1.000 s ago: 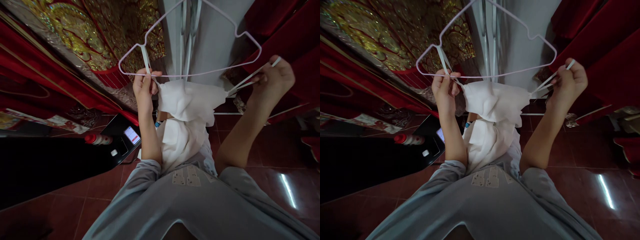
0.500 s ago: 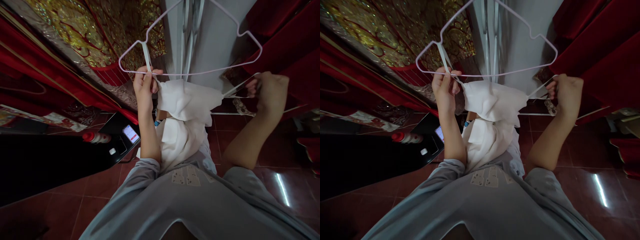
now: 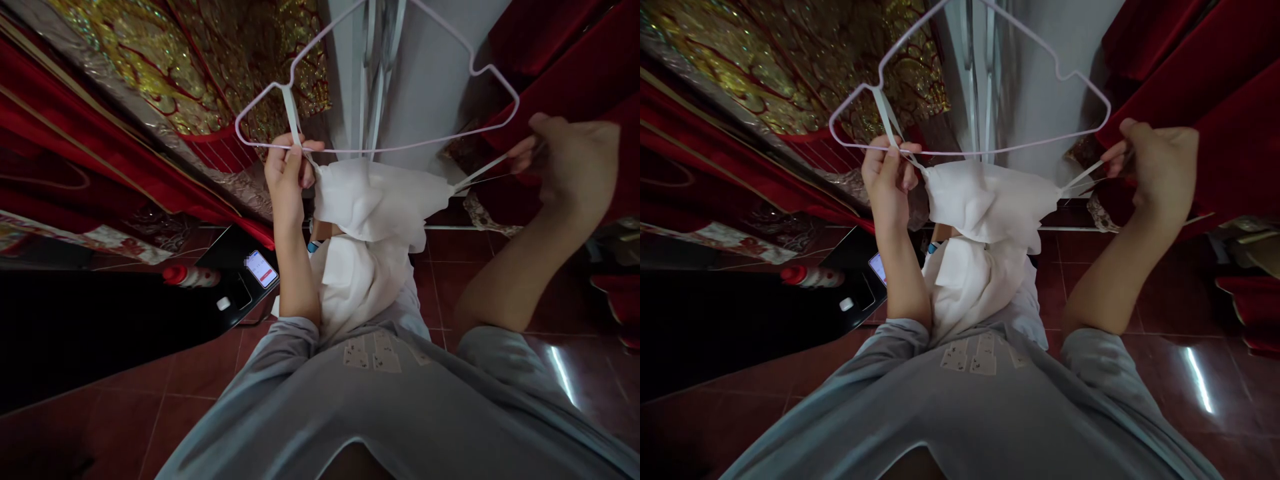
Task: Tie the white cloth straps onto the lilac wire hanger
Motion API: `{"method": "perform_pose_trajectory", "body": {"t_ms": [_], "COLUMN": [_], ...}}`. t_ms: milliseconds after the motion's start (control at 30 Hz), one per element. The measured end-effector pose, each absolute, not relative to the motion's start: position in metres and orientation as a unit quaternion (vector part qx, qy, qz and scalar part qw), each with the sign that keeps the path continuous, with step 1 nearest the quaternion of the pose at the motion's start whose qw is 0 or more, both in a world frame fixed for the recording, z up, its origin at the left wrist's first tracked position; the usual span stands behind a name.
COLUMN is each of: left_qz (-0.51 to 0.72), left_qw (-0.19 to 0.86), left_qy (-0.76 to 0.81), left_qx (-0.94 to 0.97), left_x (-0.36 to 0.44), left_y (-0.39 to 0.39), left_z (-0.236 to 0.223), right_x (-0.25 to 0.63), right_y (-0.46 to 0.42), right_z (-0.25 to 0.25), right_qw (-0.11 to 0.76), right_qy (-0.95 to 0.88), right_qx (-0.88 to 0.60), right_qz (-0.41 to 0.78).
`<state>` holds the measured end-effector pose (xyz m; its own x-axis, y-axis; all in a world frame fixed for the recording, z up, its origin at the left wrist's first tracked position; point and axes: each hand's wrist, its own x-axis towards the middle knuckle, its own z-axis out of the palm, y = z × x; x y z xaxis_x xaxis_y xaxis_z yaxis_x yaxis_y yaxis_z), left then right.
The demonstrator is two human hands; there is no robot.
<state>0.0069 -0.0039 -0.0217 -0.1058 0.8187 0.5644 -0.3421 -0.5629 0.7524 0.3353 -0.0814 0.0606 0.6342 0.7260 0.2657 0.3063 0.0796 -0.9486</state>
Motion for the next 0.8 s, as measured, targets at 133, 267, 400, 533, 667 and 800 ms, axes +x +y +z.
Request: {"method": "perform_pose_trajectory", "body": {"t_ms": [133,267,400,533,667,800], "left_qz": [0.708,0.696,0.692,0.704,0.698,0.693], "left_qw": [0.417,0.432,0.428,0.422,0.435,0.464], "left_qy": [0.235,0.250,0.250,0.209,0.211,0.202], "left_qx": [0.519,0.516,0.524,0.532,0.528,0.513], "left_x": [0.008,0.006,0.004,0.006,0.006,0.004], "left_y": [-0.006,-0.010,-0.010,-0.007,-0.006,-0.006], "left_z": [-0.021,-0.019,-0.020,-0.020,-0.022,-0.025], "right_x": [0.340,0.341,0.345,0.348,0.342,0.334], "right_y": [-0.078,-0.064,-0.044,-0.037,-0.048,-0.055], "right_z": [0.076,0.087,0.081,0.073,0.081,0.095], "right_qw": [0.642,0.640,0.672,0.678,0.626,0.583], "right_qy": [-0.410,-0.433,-0.413,-0.408,-0.458,-0.472], "right_qx": [-0.647,-0.629,-0.595,-0.592,-0.616,-0.648], "right_qz": [0.032,0.085,0.156,0.150,0.136,0.134]}}
